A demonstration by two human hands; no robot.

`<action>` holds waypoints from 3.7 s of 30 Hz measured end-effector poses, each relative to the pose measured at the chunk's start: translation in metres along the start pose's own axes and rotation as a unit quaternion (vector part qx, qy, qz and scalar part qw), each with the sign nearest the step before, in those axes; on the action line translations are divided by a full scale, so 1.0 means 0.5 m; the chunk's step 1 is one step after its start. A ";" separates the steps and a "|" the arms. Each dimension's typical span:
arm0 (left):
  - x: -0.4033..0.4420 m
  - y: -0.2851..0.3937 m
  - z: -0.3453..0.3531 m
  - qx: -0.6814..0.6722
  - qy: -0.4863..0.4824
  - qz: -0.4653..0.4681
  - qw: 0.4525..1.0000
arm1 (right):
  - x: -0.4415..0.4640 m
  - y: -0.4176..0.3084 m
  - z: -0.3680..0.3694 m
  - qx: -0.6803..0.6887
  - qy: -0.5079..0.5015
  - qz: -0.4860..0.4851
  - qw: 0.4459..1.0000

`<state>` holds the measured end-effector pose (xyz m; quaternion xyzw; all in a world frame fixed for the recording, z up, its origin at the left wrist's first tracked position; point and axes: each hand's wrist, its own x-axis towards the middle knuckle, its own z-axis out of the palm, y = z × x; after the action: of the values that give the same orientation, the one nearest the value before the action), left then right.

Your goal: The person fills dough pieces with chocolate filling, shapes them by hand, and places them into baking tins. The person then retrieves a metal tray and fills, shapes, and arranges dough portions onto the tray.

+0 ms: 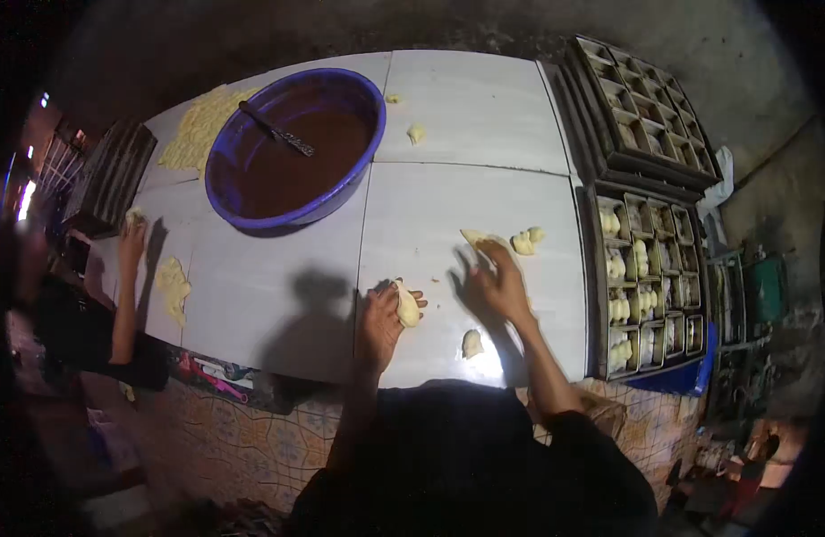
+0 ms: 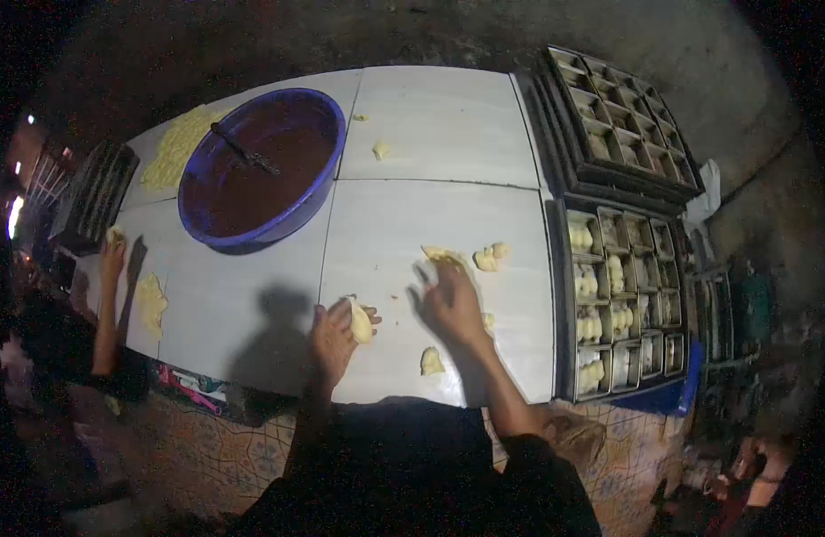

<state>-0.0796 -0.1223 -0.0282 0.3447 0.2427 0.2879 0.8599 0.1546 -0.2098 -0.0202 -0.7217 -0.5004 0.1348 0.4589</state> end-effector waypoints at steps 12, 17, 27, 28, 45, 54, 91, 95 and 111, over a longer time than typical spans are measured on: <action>0.002 0.009 0.132 0.410 0.004 0.235 0.881 | -0.041 -0.147 -0.002 0.297 -0.020 0.069 0.952; 0.008 -0.043 0.131 0.282 0.152 0.229 0.919 | -0.044 -0.135 0.055 0.204 -0.026 0.066 0.976; 0.028 -0.015 0.090 -0.328 -0.043 -0.060 0.942 | 0.010 -0.128 0.084 0.303 -0.129 -0.056 0.942; 0.036 0.009 0.113 -0.372 -0.084 -0.071 0.922 | 0.018 -0.120 0.081 0.362 -0.133 -0.035 0.922; 0.439 0.409 -0.075 0.564 0.149 -0.110 0.805 | 0.035 -0.033 0.119 0.464 -0.097 0.107 0.874; 0.172 0.166 0.120 0.084 0.041 -0.104 0.990 | 0.042 -0.052 0.141 0.709 -0.078 0.344 0.611; -0.013 -0.054 0.116 0.376 0.003 0.051 0.925 | -0.136 -0.098 -0.002 0.193 -0.139 0.188 0.953; 0.002 -0.054 0.100 0.355 -0.062 0.115 0.925 | -0.120 -0.074 0.021 0.262 -0.109 0.173 0.943; -0.010 -0.083 0.012 0.299 0.164 0.135 0.930 | -0.210 -0.041 0.003 -0.084 -0.148 -0.003 0.985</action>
<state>-0.0656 -0.1531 -0.0536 0.5633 0.4066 0.3679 0.6181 0.0928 -0.2960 -0.0323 -0.7283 -0.5742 0.1964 0.3182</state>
